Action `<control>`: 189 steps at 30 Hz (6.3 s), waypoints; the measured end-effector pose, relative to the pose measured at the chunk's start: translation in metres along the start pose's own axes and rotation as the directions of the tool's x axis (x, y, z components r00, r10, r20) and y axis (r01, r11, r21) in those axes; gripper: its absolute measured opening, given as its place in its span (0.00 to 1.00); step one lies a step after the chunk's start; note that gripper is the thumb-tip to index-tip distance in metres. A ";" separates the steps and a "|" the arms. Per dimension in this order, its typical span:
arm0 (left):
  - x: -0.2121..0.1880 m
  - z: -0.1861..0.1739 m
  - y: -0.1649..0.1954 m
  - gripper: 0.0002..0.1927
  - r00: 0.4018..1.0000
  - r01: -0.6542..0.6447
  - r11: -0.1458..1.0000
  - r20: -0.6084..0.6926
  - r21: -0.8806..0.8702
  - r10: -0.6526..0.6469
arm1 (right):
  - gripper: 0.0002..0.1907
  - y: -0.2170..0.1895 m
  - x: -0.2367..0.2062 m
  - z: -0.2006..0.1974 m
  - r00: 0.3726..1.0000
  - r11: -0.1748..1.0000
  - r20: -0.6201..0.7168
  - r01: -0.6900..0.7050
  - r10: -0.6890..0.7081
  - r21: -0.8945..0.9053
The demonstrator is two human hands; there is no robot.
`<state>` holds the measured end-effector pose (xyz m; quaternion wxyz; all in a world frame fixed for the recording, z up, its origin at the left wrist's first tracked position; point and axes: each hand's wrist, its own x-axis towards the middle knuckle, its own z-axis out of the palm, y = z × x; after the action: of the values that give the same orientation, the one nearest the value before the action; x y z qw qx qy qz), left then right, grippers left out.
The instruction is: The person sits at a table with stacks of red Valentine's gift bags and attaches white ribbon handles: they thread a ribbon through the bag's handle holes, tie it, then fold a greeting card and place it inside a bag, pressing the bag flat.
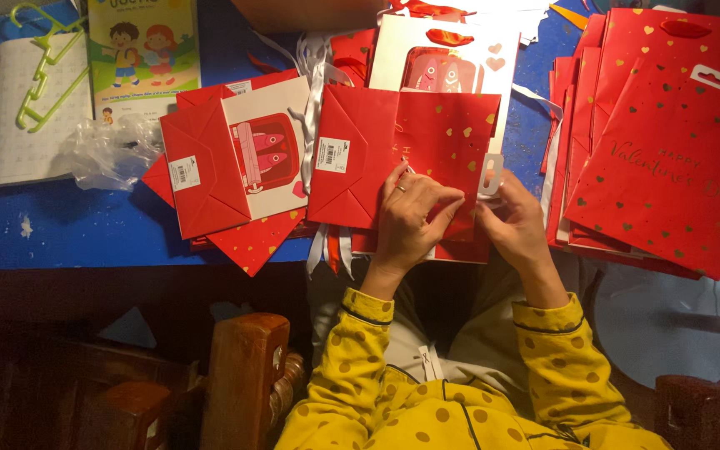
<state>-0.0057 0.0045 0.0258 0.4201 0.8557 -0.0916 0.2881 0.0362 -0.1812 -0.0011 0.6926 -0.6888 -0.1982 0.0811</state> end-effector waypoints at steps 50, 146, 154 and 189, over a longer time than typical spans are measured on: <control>0.001 0.000 -0.001 0.07 0.999 0.003 0.999 0.052 0.036 -0.005 | 0.08 0.016 0.000 -0.013 0.992 0.995 -0.115 -0.052 0.061 0.085; 0.002 -0.001 0.002 0.06 1.000 0.014 1.000 0.027 -0.028 -0.013 | 0.12 -0.003 0.003 0.004 0.994 0.959 -0.106 0.005 -0.036 -0.283; 0.001 0.001 -0.001 0.07 0.999 0.031 0.998 0.010 -0.055 -0.031 | 0.23 -0.005 0.003 0.007 0.991 0.992 -0.132 -0.051 0.036 -0.115; -0.028 -0.067 -0.015 0.05 0.890 0.306 0.952 -0.347 -0.025 -0.296 | 0.17 -0.046 0.034 -0.004 0.939 0.690 0.148 -0.331 0.312 0.644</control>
<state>-0.0508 0.0637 0.0321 0.4562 0.8014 0.1218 0.3671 0.0614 -0.1732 0.0497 0.8628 -0.4222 -0.0422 0.2747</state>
